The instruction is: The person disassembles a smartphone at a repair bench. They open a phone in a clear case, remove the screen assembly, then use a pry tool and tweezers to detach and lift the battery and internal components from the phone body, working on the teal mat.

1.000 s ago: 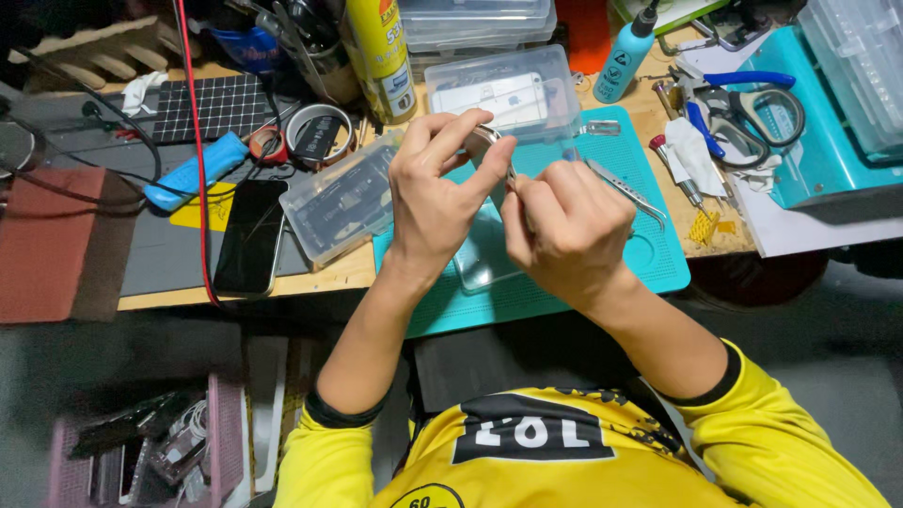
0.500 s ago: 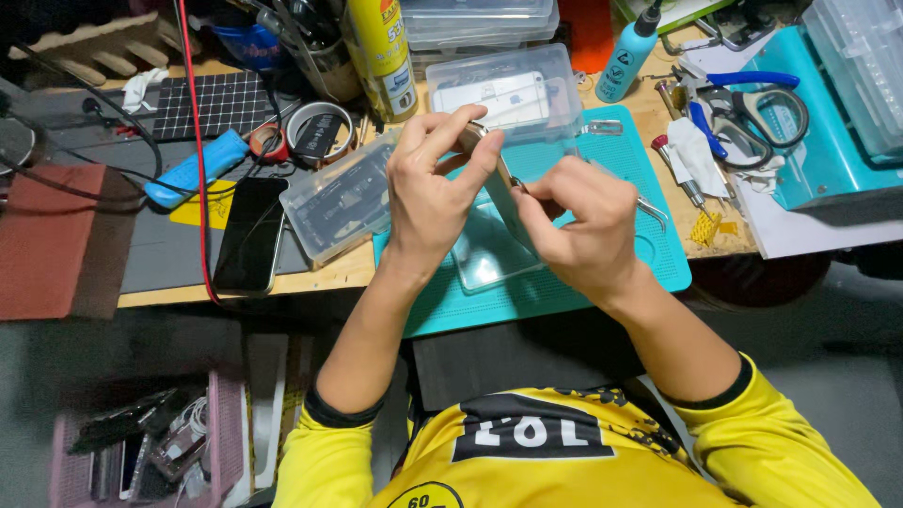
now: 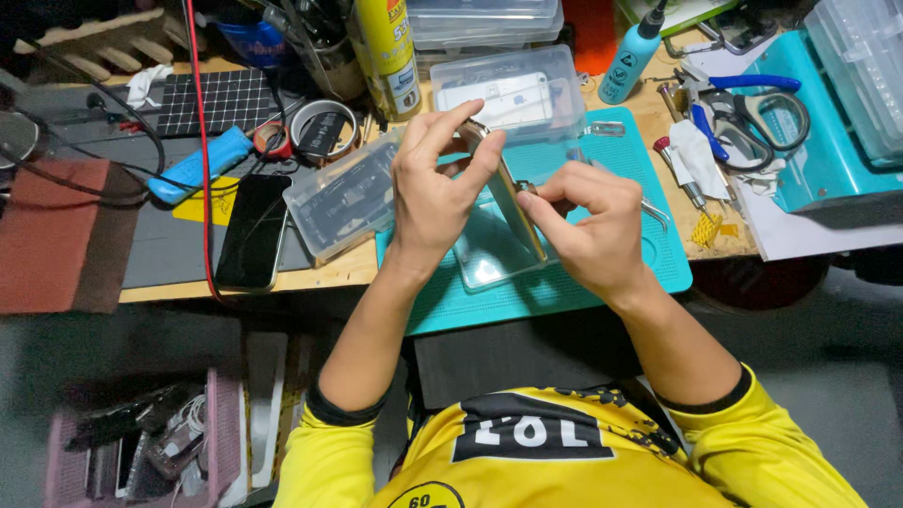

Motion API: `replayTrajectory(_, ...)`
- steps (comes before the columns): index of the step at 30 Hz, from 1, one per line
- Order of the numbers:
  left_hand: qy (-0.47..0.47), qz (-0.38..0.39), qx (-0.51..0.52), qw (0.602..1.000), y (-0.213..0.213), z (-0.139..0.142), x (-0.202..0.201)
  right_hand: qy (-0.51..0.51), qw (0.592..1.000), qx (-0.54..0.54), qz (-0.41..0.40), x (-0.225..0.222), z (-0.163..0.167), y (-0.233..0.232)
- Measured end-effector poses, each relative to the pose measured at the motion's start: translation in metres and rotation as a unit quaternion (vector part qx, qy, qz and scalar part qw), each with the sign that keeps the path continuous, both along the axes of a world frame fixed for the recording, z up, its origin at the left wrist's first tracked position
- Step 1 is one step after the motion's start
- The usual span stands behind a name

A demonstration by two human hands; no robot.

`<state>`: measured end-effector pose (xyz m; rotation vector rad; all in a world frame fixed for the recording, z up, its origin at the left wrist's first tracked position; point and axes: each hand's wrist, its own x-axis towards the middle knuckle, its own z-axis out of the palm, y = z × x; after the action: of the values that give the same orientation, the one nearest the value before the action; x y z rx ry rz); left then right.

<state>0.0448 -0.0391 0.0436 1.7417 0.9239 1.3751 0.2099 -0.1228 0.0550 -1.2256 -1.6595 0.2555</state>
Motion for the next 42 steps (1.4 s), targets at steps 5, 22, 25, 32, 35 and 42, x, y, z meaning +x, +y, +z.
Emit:
replayTrajectory(5, 0.004, 0.011, -0.002, 1.000, 0.001, -0.002, 0.003, -0.013, 0.999, 0.026, -0.031, -0.008, -0.004, -0.006)
replayTrajectory(22, -0.124, -0.140, -0.114, 0.976, 0.013, -0.033, -0.001, -0.167, 0.949, -0.111, -0.244, 0.109, -0.030, 0.035)
replayTrajectory(25, -0.118, -0.149, -0.146, 0.971, 0.010, -0.036, 0.003, -0.216, 0.927, -0.186, -0.246, 0.123, -0.046, 0.044)
replayTrajectory(32, -0.172, -0.144, -0.138, 0.965, 0.006, -0.022, -0.001, -0.175, 0.942, -0.180, -0.224, 0.101, -0.023, 0.039)
replayTrajectory(35, -0.218, -0.160, -0.107, 0.957, 0.002, -0.009, -0.010, 0.006, 0.979, -0.189, -0.075, 0.086, 0.005, 0.028)
replayTrajectory(42, -0.144, -0.163, 0.038, 0.975, -0.012, 0.009, -0.011, -0.033, 0.970, -0.116, 0.212, 0.059, 0.038, 0.029)
